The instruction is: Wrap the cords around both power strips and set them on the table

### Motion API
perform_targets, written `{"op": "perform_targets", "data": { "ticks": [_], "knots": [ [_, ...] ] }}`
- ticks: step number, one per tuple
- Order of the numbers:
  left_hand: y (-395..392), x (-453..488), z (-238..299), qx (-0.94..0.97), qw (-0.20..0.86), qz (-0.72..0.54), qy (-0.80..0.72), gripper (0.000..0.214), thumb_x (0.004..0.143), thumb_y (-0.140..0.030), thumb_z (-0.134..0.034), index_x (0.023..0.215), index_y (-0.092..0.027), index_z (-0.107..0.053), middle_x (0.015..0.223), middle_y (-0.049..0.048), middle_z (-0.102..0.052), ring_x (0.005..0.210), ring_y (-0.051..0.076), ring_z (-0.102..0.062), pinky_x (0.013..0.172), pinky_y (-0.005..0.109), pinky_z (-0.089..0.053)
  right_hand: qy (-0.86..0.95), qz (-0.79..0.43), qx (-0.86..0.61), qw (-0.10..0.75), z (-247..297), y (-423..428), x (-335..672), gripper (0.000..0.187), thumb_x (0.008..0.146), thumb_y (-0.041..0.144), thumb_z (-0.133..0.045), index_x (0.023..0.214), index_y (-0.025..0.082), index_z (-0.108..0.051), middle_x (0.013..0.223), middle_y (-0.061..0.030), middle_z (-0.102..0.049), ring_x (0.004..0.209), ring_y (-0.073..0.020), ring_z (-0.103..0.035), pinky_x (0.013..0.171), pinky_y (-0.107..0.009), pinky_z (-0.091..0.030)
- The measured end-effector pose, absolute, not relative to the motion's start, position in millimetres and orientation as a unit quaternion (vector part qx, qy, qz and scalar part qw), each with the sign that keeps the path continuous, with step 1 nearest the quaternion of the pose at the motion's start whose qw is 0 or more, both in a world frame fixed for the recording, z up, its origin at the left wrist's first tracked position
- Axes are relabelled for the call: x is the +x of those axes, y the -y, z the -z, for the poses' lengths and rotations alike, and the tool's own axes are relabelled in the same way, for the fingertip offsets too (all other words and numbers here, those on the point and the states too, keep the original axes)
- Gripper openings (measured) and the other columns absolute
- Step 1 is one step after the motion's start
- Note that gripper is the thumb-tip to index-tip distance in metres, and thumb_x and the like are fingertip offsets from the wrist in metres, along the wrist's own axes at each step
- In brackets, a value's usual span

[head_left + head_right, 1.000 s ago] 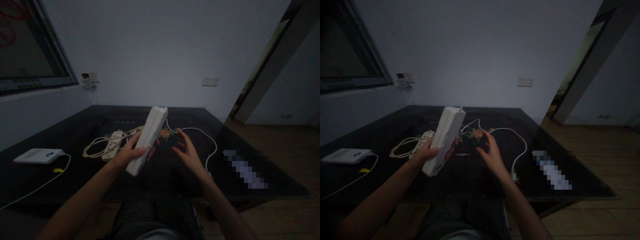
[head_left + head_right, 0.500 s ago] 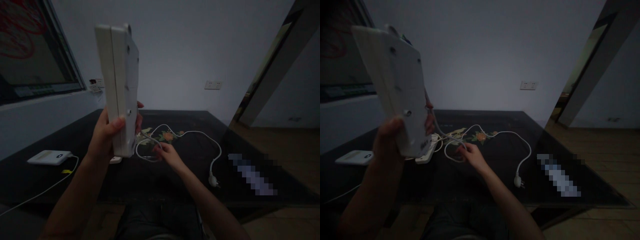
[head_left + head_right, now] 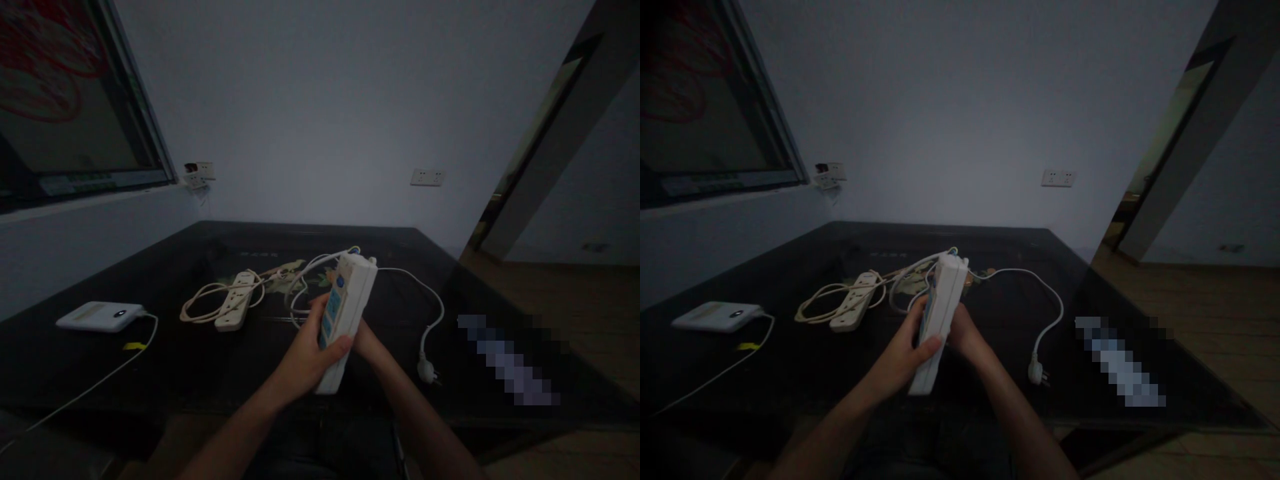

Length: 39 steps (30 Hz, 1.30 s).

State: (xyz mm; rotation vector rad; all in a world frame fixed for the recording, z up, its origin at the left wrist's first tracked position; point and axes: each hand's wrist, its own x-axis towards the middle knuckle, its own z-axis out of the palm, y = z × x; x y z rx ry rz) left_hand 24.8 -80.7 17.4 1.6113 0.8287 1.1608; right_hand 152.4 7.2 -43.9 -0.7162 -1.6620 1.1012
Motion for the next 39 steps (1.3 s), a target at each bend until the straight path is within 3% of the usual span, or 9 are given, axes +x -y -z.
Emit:
{"op": "perform_targets", "data": {
  "ticks": [7,12,15,18,21,25,31,34,39],
  "knots": [
    [108.2,42.3,1.8,0.65,0.515,-0.436,-0.349,0.072,0.082,-0.053,-0.057,0.141,-0.021,-0.031,0.136,0.0091,-0.053,0.13,0.029,-0.043,0.106,0.038,-0.038,0.777,-0.352,-0.307,0.422,39.6,3.3,151.5,0.024,0.08,0.034,-0.067,0.102,0.024,-0.069,0.1,-0.0044,-0.066,0.092,-0.0197,-0.063,0.086,-0.038,-0.052],
    [115.1,33.6,1.6,0.644,0.557,-0.401,-0.338,0.08,0.083,-0.044,-0.061,0.148,-0.024,-0.017,0.151,0.0094,-0.034,0.139,0.027,-0.031,0.113,0.039,-0.029,0.804,-0.254,-0.319,0.432,43.3,14.7,148.9,0.016,0.085,0.031,-0.061,0.098,0.026,-0.069,0.101,-0.0034,-0.067,0.103,-0.0229,-0.059,0.099,-0.044,-0.043],
    [120.4,27.7,-4.6,0.642,0.603,-0.368,-0.299,0.081,0.081,-0.036,-0.067,0.148,-0.028,-0.022,0.154,0.0068,-0.028,0.141,0.026,-0.027,0.114,0.039,-0.026,0.799,-0.223,-0.355,0.43,46.7,15.9,146.7,0.009,0.083,0.032,-0.062,0.087,0.027,-0.069,0.089,-0.0023,-0.067,0.089,-0.0221,-0.062,0.088,-0.042,-0.048],
    [126.0,26.9,-6.0,0.61,0.659,-0.361,-0.251,0.075,0.076,-0.032,-0.072,0.142,-0.029,-0.037,0.148,0.0068,-0.04,0.135,0.027,-0.038,0.11,0.038,-0.033,0.791,-0.223,-0.386,0.419,48.0,13.3,146.1,0.009,0.082,0.032,-0.063,0.078,0.025,-0.068,0.075,-0.0014,-0.064,0.072,-0.0189,-0.06,0.073,-0.036,-0.05],
    [127.2,29.2,1.2,0.561,0.693,-0.373,-0.256,0.074,0.066,-0.031,-0.08,0.132,-0.026,-0.049,0.132,0.0086,-0.057,0.12,0.029,-0.054,0.099,0.039,-0.044,0.766,-0.264,-0.384,0.443,45.8,13.2,149.2,0.011,0.08,0.035,-0.063,0.08,0.025,-0.068,0.08,-0.0028,-0.066,0.078,-0.0205,-0.062,0.077,-0.037,-0.049],
    [120.3,31.5,11.2,0.551,0.627,-0.429,-0.345,0.07,0.058,-0.028,-0.083,0.122,-0.024,-0.055,0.124,0.0081,-0.062,0.113,0.029,-0.058,0.095,0.038,-0.046,0.712,-0.332,-0.359,0.504,40.3,23.3,158.8,0.02,0.082,0.039,-0.058,0.094,0.027,-0.069,0.1,-0.0046,-0.067,0.097,-0.023,-0.061,0.09,-0.041,-0.047],
    [108.4,32.7,12.2,0.57,0.51,-0.497,-0.41,0.066,0.066,-0.027,-0.075,0.127,-0.023,-0.049,0.125,0.0078,-0.061,0.111,0.027,-0.059,0.094,0.036,-0.047,0.453,-0.454,-0.437,0.631,50.0,63.4,168.6,0.045,0.085,0.056,-0.049,0.108,0.02,-0.063,0.108,-0.0104,-0.069,0.095,-0.0269,-0.065,0.081,-0.041,-0.054],
    [105.7,37.5,14.9,0.601,0.447,-0.507,-0.428,0.064,0.07,-0.026,-0.072,0.129,-0.023,-0.047,0.127,0.0083,-0.059,0.115,0.026,-0.057,0.098,0.037,-0.045,0.423,-0.49,-0.396,0.651,53.7,86.2,162.7,0.049,0.083,0.06,-0.053,0.113,0.021,-0.061,0.116,-0.0101,-0.066,0.108,-0.0275,-0.062,0.091,-0.04,-0.051],
    [106.8,39.3,19.2,0.684,0.363,-0.478,-0.415,0.066,0.074,-0.02,-0.07,0.135,-0.024,-0.044,0.131,0.0088,-0.053,0.122,0.025,-0.05,0.103,0.037,-0.04,0.367,-0.509,-0.404,0.666,37.6,103.4,154.0,0.049,0.076,0.053,-0.067,0.112,0.021,-0.058,0.105,-0.0069,-0.071,0.095,-0.0252,-0.067,0.081,-0.036,-0.055]
  ]
}}
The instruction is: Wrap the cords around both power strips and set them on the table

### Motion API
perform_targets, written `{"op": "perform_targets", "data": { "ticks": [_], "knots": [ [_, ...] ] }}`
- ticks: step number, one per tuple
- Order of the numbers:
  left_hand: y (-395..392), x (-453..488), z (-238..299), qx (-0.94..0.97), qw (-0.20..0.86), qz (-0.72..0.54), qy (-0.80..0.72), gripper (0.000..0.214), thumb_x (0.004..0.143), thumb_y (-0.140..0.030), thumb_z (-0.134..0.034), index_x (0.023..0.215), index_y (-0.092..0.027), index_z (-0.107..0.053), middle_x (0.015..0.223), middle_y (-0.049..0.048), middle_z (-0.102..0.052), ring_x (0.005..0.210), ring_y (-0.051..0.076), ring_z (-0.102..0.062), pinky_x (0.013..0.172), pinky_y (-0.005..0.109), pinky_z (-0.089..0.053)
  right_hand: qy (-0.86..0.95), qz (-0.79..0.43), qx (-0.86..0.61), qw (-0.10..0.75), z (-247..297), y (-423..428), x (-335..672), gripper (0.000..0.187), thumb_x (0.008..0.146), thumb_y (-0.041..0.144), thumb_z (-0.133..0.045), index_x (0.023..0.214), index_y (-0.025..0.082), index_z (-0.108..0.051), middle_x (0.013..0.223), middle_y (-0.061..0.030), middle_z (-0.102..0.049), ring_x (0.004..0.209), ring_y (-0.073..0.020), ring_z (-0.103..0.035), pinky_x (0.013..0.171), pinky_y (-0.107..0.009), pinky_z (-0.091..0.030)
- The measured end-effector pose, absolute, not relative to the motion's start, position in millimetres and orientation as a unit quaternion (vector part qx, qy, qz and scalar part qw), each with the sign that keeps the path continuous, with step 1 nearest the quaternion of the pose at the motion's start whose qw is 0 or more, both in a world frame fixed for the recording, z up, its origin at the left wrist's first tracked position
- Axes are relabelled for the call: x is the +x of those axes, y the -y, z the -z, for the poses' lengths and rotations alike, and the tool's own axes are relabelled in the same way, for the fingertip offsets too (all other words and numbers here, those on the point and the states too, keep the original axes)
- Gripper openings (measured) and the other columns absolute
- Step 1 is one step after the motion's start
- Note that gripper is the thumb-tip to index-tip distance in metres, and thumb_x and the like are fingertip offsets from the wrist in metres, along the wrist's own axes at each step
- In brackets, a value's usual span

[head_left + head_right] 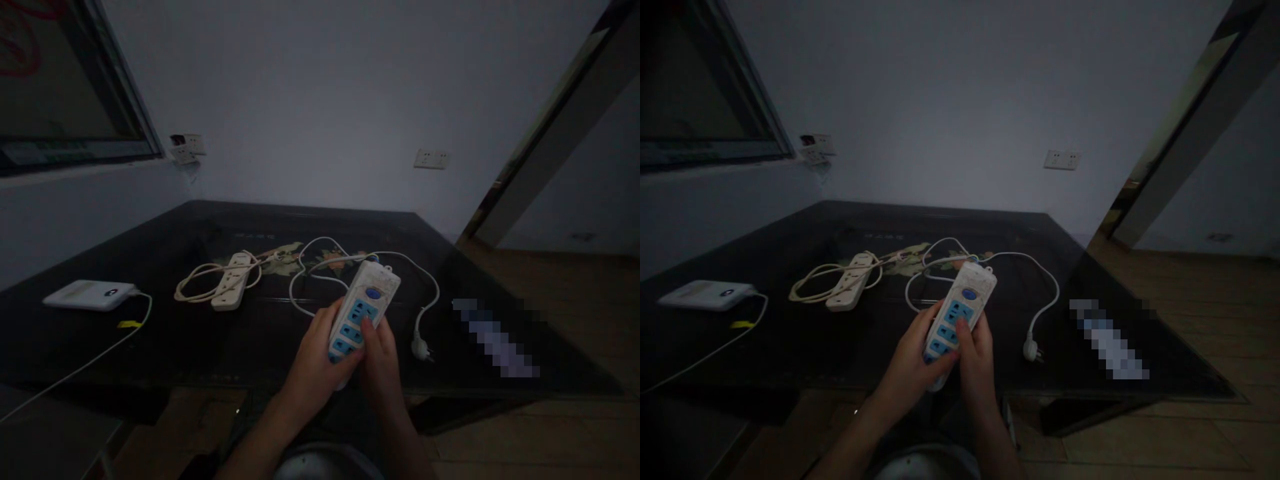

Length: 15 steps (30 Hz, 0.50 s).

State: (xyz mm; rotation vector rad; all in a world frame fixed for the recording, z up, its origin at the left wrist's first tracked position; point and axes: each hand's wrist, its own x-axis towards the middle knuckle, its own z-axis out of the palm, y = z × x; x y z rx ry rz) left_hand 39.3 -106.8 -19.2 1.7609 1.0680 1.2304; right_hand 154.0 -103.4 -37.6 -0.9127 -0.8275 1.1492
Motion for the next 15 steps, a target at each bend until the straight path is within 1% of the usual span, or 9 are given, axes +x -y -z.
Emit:
{"op": "perform_targets", "data": {
  "ticks": [1,3,5,6,8,9,11,12,15],
  "knots": [
    [107.0,36.1,18.4,0.699,0.363,-0.465,-0.403,0.066,0.075,-0.022,-0.069,0.135,-0.025,-0.044,0.131,0.0085,-0.052,0.121,0.024,-0.05,0.102,0.036,-0.041,0.362,-0.509,-0.407,0.666,33.2,104.4,155.1,0.047,0.075,0.052,-0.068,0.109,0.021,-0.059,0.103,-0.0066,-0.072,0.092,-0.0247,-0.068,0.078,-0.035,-0.056],
    [105.2,26.3,15.3,0.715,0.368,-0.452,-0.386,0.052,0.081,-0.027,-0.065,0.131,-0.026,-0.051,0.127,0.0075,-0.053,0.113,0.022,-0.054,0.096,0.033,-0.045,0.369,-0.511,-0.407,0.661,26.6,106.1,160.1,0.045,0.074,0.053,-0.069,0.104,0.02,-0.061,0.098,-0.0064,-0.073,0.085,-0.0237,-0.07,0.071,-0.033,-0.057],
    [98.1,14.8,12.4,0.698,0.339,-0.488,-0.399,0.032,0.087,-0.031,-0.057,0.119,-0.025,-0.06,0.118,0.0066,-0.056,0.104,0.019,-0.058,0.088,0.03,-0.049,0.377,-0.526,-0.407,0.644,23.0,108.5,166.6,0.044,0.074,0.053,-0.068,0.103,0.02,-0.062,0.094,-0.0066,-0.074,0.079,-0.0228,-0.071,0.066,-0.031,-0.057],
    [91.9,9.7,12.0,0.677,0.307,-0.527,-0.412,0.028,0.089,-0.031,-0.054,0.115,-0.025,-0.061,0.115,0.0063,-0.057,0.103,0.019,-0.058,0.086,0.03,-0.049,0.376,-0.538,-0.404,0.637,22.1,110.1,169.5,0.044,0.075,0.053,-0.067,0.103,0.02,-0.062,0.093,-0.0069,-0.074,0.076,-0.0224,-0.071,0.064,-0.031,-0.057],
    [75.1,2.7,14.3,0.627,0.249,-0.598,-0.433,0.033,0.088,-0.03,-0.055,0.12,-0.025,-0.057,0.12,0.0066,-0.056,0.11,0.02,-0.054,0.092,0.033,-0.046,0.364,-0.564,-0.396,0.626,20.8,113.6,173.6,0.044,0.077,0.053,-0.065,0.105,0.019,-0.061,0.09,-0.0079,-0.075,0.073,-0.0225,-0.071,0.062,-0.032,-0.058],
    [65.3,1.0,16.9,0.612,0.236,-0.618,-0.434,0.041,0.086,-0.031,-0.058,0.126,-0.025,-0.052,0.126,0.0074,-0.053,0.116,0.021,-0.051,0.096,0.035,-0.044,0.357,-0.574,-0.392,0.624,20.1,115.3,174.9,0.045,0.077,0.053,-0.065,0.106,0.019,-0.06,0.088,-0.0084,-0.075,0.072,-0.023,-0.072,0.062,-0.032,-0.058],
    [47.0,1.0,23.7,0.622,0.263,-0.601,-0.427,0.049,0.082,-0.033,-0.062,0.129,-0.025,-0.049,0.136,0.009,-0.049,0.123,0.023,-0.047,0.098,0.038,-0.042,0.351,-0.582,-0.385,0.625,18.1,117.7,176.6,0.046,0.078,0.053,-0.065,0.108,0.018,-0.059,0.085,-0.0091,-0.075,0.071,-0.0241,-0.072,0.061,-0.033,-0.058],
    [39.9,2.1,27.0,0.628,0.301,-0.579,-0.423,0.043,0.084,-0.034,-0.06,0.125,-0.023,-0.054,0.133,0.0096,-0.053,0.121,0.024,-0.05,0.097,0.038,-0.042,0.353,-0.581,-0.382,0.626,17.0,118.2,177.4,0.045,0.079,0.052,-0.064,0.109,0.019,-0.059,0.084,-0.0092,-0.075,0.071,-0.0245,-0.072,0.06,-0.034,-0.058],
    [32.7,6.3,32.8,0.644,0.374,-0.516,-0.423,0.03,0.088,-0.04,-0.052,0.103,-0.018,-0.066,0.11,0.0088,-0.067,0.107,0.024,-0.059,0.094,0.036,-0.043,0.386,-0.555,-0.38,0.631,13.4,115.7,181.1,0.04,0.083,0.049,-0.059,0.112,0.021,-0.058,0.09,-0.009,-0.074,0.074,-0.0243,-0.072,0.061,-0.034,-0.058]
  ]
}}
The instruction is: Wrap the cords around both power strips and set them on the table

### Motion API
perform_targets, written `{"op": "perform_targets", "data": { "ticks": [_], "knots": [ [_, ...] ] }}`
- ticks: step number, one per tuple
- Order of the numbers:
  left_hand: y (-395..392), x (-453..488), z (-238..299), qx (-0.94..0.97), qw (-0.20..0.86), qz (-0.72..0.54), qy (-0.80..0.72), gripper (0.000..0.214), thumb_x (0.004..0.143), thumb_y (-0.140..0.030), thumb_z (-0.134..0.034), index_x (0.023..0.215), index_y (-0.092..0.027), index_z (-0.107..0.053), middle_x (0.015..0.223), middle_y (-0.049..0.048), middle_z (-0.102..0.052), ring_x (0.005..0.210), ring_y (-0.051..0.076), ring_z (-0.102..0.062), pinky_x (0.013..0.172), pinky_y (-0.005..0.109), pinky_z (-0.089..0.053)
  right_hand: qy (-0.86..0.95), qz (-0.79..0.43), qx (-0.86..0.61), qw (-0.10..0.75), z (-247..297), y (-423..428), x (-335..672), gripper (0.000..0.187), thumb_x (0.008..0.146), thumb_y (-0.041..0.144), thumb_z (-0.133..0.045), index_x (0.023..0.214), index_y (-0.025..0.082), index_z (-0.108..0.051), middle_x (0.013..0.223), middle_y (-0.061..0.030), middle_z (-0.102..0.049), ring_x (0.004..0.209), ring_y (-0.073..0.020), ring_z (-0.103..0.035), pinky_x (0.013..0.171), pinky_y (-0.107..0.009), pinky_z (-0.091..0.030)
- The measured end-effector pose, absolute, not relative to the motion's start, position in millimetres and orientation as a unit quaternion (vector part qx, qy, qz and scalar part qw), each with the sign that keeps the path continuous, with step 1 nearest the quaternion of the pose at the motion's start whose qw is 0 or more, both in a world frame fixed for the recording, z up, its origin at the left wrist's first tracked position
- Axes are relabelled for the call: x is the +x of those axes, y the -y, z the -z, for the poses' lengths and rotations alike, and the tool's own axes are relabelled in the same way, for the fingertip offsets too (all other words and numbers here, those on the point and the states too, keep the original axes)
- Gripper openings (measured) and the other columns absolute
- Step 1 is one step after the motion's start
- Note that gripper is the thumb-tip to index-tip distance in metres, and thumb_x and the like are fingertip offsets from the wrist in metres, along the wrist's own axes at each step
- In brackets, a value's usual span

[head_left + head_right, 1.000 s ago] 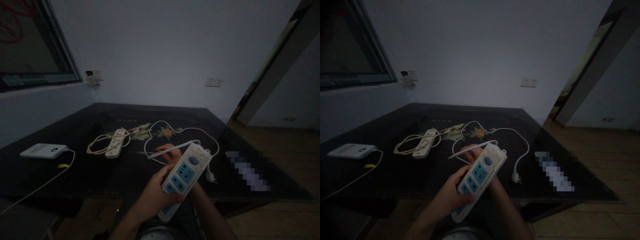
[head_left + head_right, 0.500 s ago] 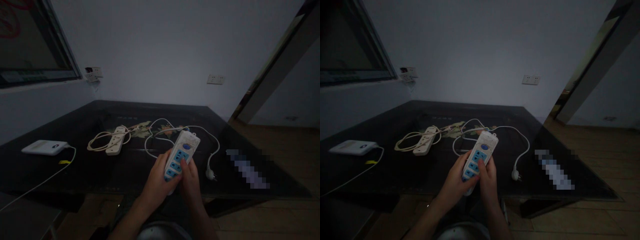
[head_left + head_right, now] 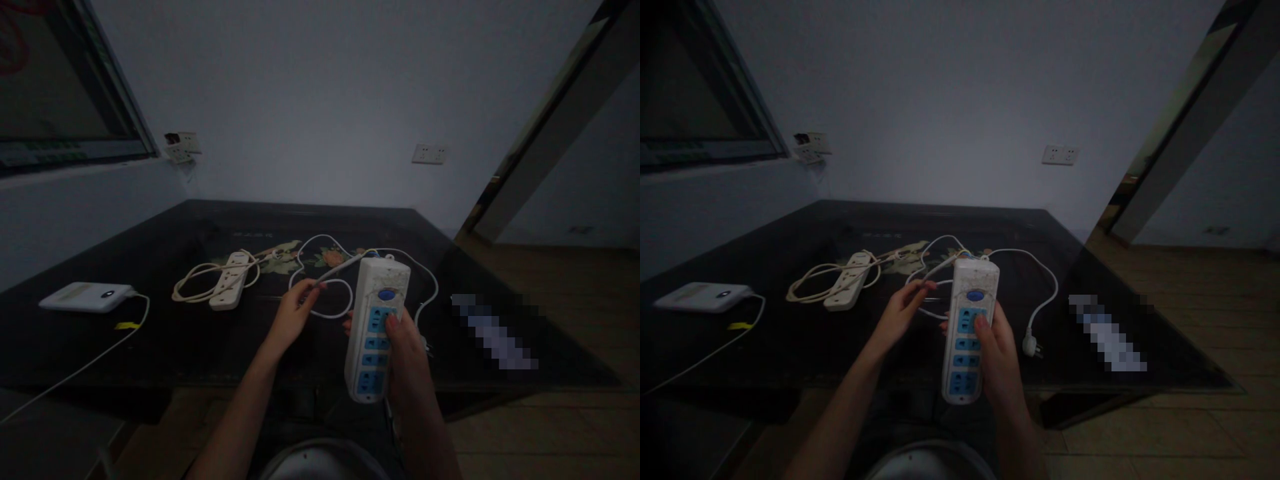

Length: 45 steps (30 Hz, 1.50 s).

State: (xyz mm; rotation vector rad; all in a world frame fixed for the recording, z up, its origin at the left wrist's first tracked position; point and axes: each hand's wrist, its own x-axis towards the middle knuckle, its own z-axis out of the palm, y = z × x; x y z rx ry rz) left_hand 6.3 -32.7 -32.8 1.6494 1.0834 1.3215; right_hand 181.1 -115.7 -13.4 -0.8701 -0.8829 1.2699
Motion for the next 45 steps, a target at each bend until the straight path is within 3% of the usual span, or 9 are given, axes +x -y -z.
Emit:
{"op": "perform_targets", "data": {
  "ticks": [6,11,20,25,28,30,33,37,45],
  "knots": [
    [64.3,-0.1,18.4,0.666,0.326,-0.487,-0.461,0.028,0.091,-0.039,-0.048,0.094,-0.019,-0.068,0.096,0.0042,-0.071,0.094,0.021,-0.063,0.082,0.027,-0.044,0.505,-0.382,-0.392,0.668,3.7,92.2,191.0,0.036,0.08,0.036,-0.066,0.114,0.025,-0.058,0.114,-0.0068,-0.067,0.105,-0.0239,-0.064,0.089,-0.038,-0.052],
    [87.8,-7.3,-2.3,0.697,0.281,-0.464,-0.469,0.024,0.092,-0.034,-0.048,0.091,-0.019,-0.068,0.095,0.0029,-0.071,0.094,0.018,-0.064,0.083,0.025,-0.044,0.528,-0.316,-0.335,0.714,-9.0,70.2,188.7,0.039,0.077,0.025,-0.07,0.115,0.028,-0.061,0.121,-0.0038,-0.063,0.114,-0.0214,-0.057,0.1,-0.038,-0.043],
    [103.8,11.9,-10.7,0.671,0.375,-0.517,-0.377,0.018,0.091,-0.029,-0.052,0.103,-0.021,-0.062,0.101,0.0043,-0.069,0.081,0.016,-0.069,0.072,0.026,-0.055,0.417,-0.457,-0.218,0.755,-8.1,51.7,152.9,0.043,0.062,0.035,-0.081,0.1,0.027,-0.062,0.104,-0.0024,-0.069,0.099,-0.0196,-0.063,0.092,-0.036,-0.048],
    [98.0,7.9,-9.4,0.738,0.181,-0.535,-0.369,0.008,0.086,-0.022,-0.058,0.09,-0.018,-0.064,0.09,0.0053,-0.065,0.081,0.016,-0.064,0.071,0.026,-0.053,0.378,-0.529,-0.206,0.732,-2.5,57.3,145.4,0.038,0.066,0.031,-0.079,0.098,0.026,-0.06,0.102,-0.0012,-0.068,0.096,-0.0185,-0.064,0.092,-0.038,-0.049],
    [89.9,1.7,-9.1,0.749,0.067,-0.539,-0.38,0.015,0.08,-0.022,-0.065,0.095,-0.019,-0.065,0.101,0.0077,-0.062,0.095,0.021,-0.059,0.084,0.033,-0.05,0.37,-0.543,-0.23,0.718,-0.1,57.6,146.2,0.039,0.067,0.029,-0.078,0.101,0.026,-0.059,0.103,-0.0015,-0.068,0.096,-0.0188,-0.065,0.091,-0.039,-0.051],
    [83.0,-2.0,-7.1,0.74,0.104,-0.536,-0.392,0.033,0.079,-0.025,-0.067,0.112,-0.021,-0.061,0.116,0.0099,-0.058,0.11,0.025,-0.054,0.093,0.037,-0.046,0.371,-0.541,-0.25,0.712,-0.2,57.6,146.6,0.042,0.066,0.029,-0.078,0.103,0.026,-0.058,0.105,-0.0023,-0.068,0.098,-0.0193,-0.065,0.091,-0.038,-0.051],
    [73.3,-4.9,-0.6,0.73,0.294,-0.494,-0.37,0.053,0.082,-0.031,-0.063,0.131,-0.021,-0.047,0.129,0.0116,-0.055,0.118,0.026,-0.052,0.099,0.037,-0.043,0.391,-0.534,-0.272,0.699,-2.7,58.2,146.2,0.041,0.065,0.032,-0.077,0.101,0.024,-0.059,0.106,-0.004,-0.068,0.098,-0.0201,-0.065,0.09,-0.037,-0.052],
    [68.2,-2.2,11.0,0.683,0.466,-0.453,-0.333,0.053,0.082,-0.037,-0.062,0.13,-0.018,-0.049,0.125,0.0101,-0.06,0.113,0.026,-0.057,0.097,0.034,-0.043,0.442,-0.521,-0.3,0.665,-5.7,57.5,145.0,0.036,0.069,0.037,-0.074,0.097,0.021,-0.06,0.099,-0.0057,-0.071,0.089,-0.0214,-0.067,0.082,-0.038,-0.055],
    [77.9,10.5,23.0,0.515,0.564,-0.553,-0.333,0.055,0.078,-0.039,-0.065,0.128,-0.02,-0.048,0.125,0.0088,-0.061,0.115,0.026,-0.057,0.094,0.034,-0.046,0.633,-0.322,-0.393,0.583,14.9,66.1,160.1,0.027,0.087,0.038,-0.056,0.108,0.022,-0.06,0.106,-0.0064,-0.067,0.099,-0.0212,-0.062,0.085,-0.035,-0.048]
  ]
}}
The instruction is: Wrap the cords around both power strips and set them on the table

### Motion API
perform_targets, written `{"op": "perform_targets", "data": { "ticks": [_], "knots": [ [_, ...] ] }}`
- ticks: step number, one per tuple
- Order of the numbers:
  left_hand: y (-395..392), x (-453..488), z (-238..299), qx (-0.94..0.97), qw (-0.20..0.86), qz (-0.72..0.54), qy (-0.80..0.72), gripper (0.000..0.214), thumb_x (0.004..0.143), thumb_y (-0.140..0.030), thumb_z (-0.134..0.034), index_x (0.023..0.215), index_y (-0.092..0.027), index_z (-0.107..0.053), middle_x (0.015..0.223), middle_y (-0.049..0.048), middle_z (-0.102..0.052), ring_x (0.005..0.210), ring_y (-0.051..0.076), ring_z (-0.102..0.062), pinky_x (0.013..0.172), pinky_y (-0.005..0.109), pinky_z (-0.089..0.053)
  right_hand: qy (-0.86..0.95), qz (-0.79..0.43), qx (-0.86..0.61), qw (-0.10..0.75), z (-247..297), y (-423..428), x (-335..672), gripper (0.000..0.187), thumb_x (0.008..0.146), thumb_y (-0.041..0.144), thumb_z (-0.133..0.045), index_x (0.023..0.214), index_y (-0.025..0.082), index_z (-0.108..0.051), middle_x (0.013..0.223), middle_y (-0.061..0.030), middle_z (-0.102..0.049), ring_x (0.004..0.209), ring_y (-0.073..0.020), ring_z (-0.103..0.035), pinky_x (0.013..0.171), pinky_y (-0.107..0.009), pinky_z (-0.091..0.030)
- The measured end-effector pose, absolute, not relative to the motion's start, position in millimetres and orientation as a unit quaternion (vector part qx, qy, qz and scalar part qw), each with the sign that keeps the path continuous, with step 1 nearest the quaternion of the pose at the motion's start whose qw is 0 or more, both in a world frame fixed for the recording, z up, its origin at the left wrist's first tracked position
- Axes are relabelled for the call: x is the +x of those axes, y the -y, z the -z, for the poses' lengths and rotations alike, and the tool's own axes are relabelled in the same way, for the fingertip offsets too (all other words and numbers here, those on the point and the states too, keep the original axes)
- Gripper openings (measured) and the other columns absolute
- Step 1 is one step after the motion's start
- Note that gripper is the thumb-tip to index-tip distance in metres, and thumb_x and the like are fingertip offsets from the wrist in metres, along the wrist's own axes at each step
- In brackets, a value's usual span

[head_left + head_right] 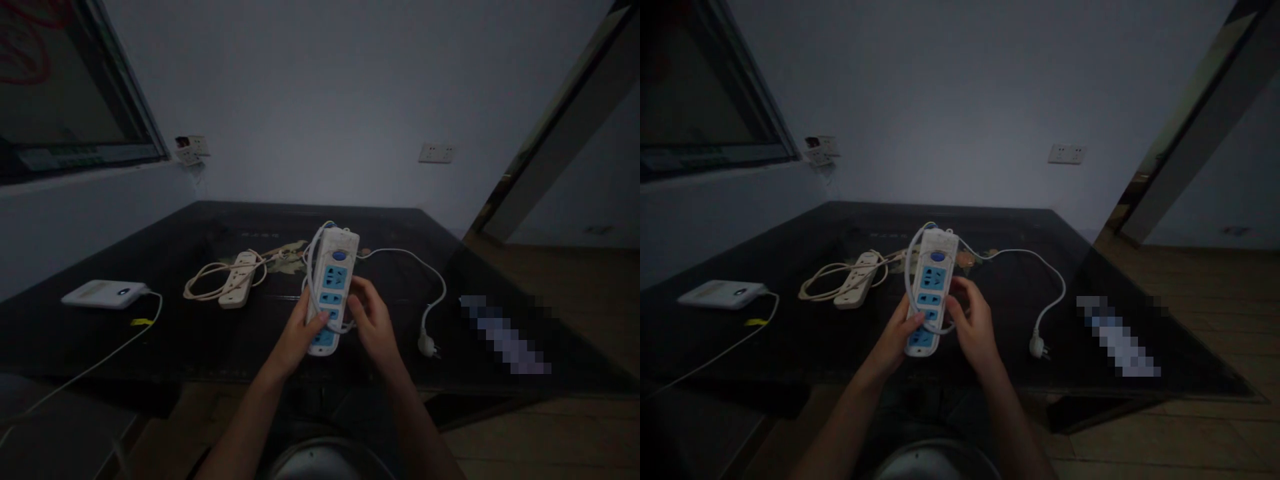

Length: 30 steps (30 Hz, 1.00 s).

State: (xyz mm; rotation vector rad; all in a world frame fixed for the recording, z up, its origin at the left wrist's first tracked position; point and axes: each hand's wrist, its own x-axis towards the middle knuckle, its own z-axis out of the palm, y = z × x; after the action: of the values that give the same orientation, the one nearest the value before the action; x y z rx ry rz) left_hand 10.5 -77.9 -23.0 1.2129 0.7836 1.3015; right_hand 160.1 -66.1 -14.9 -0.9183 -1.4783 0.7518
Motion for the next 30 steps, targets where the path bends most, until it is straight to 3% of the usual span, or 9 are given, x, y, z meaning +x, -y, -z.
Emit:
{"op": "perform_targets", "data": {
  "ticks": [5,8,14,30],
  "knots": [
    [78.6,15.6,17.5,0.427,0.589,-0.602,-0.329,0.053,0.078,-0.041,-0.064,0.122,-0.02,-0.045,0.103,0.008,-0.068,0.091,0.024,-0.067,0.076,0.033,-0.054,0.726,-0.145,-0.454,0.496,34.6,87.7,166.9,0.011,0.088,0.027,-0.056,0.09,0.02,-0.065,0.08,-0.0038,-0.066,0.076,-0.0188,-0.06,0.07,-0.031,-0.044],
    [77.7,17.6,17.3,0.396,0.596,-0.623,-0.315,0.052,0.08,-0.044,-0.06,0.124,-0.022,-0.043,0.096,0.0063,-0.068,0.08,0.022,-0.067,0.068,0.032,-0.054,0.758,-0.088,-0.427,0.485,38.3,98.5,161.8,0.015,0.09,0.024,-0.053,0.079,0.019,-0.062,0.074,-0.0034,-0.065,0.07,-0.0171,-0.058,0.064,-0.029,-0.042],
    [75.3,17.7,22.9,0.337,0.625,-0.62,-0.333,0.064,0.079,-0.061,-0.054,0.125,-0.017,-0.047,0.09,0.0077,-0.07,0.071,0.021,-0.067,0.064,0.032,-0.053,0.806,-0.032,-0.385,0.448,35.8,113.4,152.7,0.018,0.091,0.029,-0.054,0.081,0.02,-0.066,0.069,-0.0032,-0.063,0.065,-0.0156,-0.058,0.059,-0.027,-0.042],
    [77.5,18.2,25.6,0.265,0.648,-0.62,-0.354,0.056,0.083,-0.06,-0.051,0.114,-0.014,-0.059,0.095,0.0097,-0.072,0.079,0.022,-0.069,0.073,0.034,-0.054,0.812,-0.008,-0.381,0.442,29.3,120.4,157.4,0.018,0.092,0.028,-0.053,0.084,0.019,-0.067,0.064,-0.0022,-0.061,0.058,-0.0131,-0.056,0.052,-0.024,-0.041]
  ]
}}
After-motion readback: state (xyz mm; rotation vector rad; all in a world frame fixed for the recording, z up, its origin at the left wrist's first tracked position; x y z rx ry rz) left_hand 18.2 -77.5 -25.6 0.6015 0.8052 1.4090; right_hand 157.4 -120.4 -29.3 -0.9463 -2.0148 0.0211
